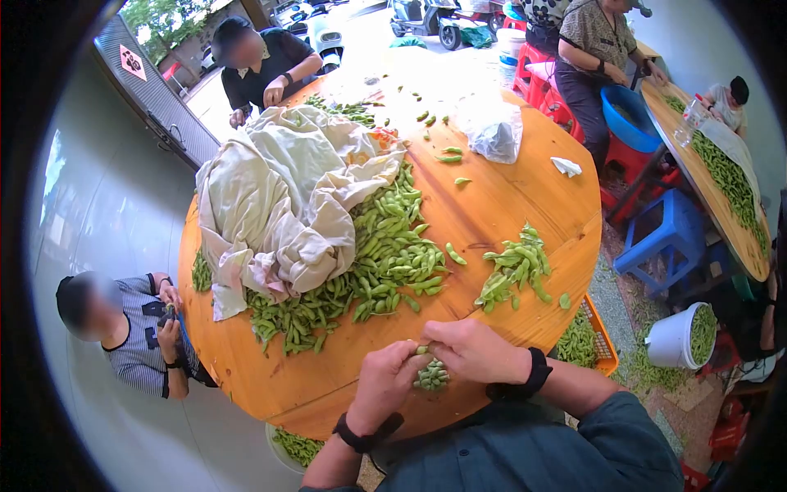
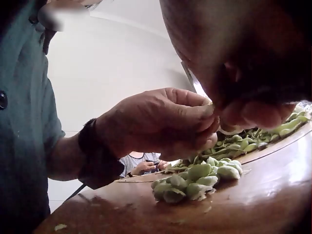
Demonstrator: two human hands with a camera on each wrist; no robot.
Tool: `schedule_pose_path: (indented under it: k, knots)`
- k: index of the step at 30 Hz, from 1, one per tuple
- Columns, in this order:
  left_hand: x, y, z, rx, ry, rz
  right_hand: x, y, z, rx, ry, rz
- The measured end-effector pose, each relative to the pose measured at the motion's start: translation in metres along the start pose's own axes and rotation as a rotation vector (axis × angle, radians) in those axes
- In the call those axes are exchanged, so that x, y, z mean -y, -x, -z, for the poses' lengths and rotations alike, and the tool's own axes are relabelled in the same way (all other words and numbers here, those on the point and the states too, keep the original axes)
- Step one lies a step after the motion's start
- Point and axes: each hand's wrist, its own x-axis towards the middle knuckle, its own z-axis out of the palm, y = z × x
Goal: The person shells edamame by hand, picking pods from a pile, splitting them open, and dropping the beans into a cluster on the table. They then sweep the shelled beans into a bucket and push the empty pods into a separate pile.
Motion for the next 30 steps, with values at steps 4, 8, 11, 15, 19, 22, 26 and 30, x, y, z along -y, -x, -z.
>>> schedule_pose_path:
  k: [4,8,11,15,19,22,26,30]
  knots:
    - [-0.004,-0.001,0.012,0.16,0.451,0.347,0.005,-0.004,0.014,0.145,-0.193,-0.087]
    - [0.005,-0.003,0.014,0.242,0.7,0.403,0.001,-0.003,0.017,0.2,-0.374,-0.164]
    - [0.011,-0.005,0.011,0.202,0.819,0.434,0.011,-0.003,0.012,0.044,-0.148,-0.042]
    - [0.01,-0.007,0.005,0.092,0.837,0.436,0.003,-0.003,-0.001,-0.042,-0.089,-0.015]
    - [0.005,-0.009,-0.001,0.024,0.748,0.423,0.002,-0.003,-0.005,-0.097,-0.014,-0.024]
    - [0.01,-0.009,-0.008,-0.088,0.669,0.353,0.002,-0.002,-0.006,-0.112,0.056,0.017]
    - [0.011,-0.01,-0.009,-0.129,0.597,0.323,0.0,-0.001,-0.008,-0.115,0.101,0.045]
    - [0.008,-0.01,-0.009,-0.132,0.575,0.349,0.0,-0.001,-0.008,-0.096,0.117,0.03]
